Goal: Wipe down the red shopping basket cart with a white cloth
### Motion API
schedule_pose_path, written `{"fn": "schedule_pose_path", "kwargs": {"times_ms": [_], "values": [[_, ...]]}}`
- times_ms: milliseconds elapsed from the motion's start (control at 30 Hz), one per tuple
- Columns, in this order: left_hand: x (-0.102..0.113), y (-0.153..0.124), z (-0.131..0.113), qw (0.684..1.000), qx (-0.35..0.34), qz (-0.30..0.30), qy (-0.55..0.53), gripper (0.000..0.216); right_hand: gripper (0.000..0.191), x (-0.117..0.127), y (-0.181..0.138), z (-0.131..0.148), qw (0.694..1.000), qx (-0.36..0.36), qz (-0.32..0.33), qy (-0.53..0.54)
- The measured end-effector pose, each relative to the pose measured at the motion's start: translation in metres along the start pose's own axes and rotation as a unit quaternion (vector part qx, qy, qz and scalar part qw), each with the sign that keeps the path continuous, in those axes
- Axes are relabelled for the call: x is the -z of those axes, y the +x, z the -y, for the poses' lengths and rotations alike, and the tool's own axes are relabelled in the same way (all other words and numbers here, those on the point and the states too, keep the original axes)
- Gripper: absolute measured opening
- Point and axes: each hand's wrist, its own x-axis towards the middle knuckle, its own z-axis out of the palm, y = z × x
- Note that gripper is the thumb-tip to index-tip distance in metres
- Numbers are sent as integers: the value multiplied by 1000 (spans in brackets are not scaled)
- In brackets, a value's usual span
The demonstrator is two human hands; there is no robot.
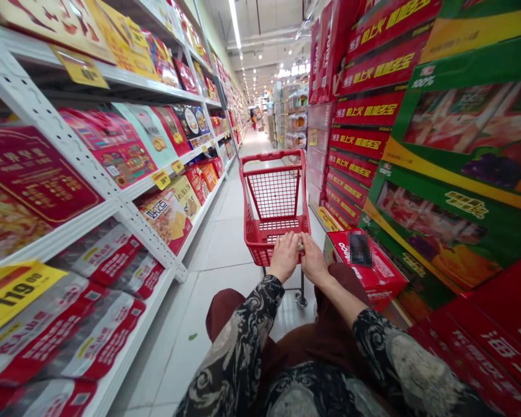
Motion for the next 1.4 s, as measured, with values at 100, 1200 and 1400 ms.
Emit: {"fn": "schedule_pose_path", "kwargs": {"times_ms": [100, 1200, 1400], "values": [[10, -13, 19, 999, 3, 18, 45, 45, 67, 6, 0, 1, 1000, 3, 12, -12], [27, -45, 48, 992, 101, -46, 58, 34, 42, 1, 3, -13, 999, 30, -9, -35], [29, -54, 54, 990, 123, -48, 53, 32, 44, 0, 9, -14, 999, -48, 0, -21]]}}
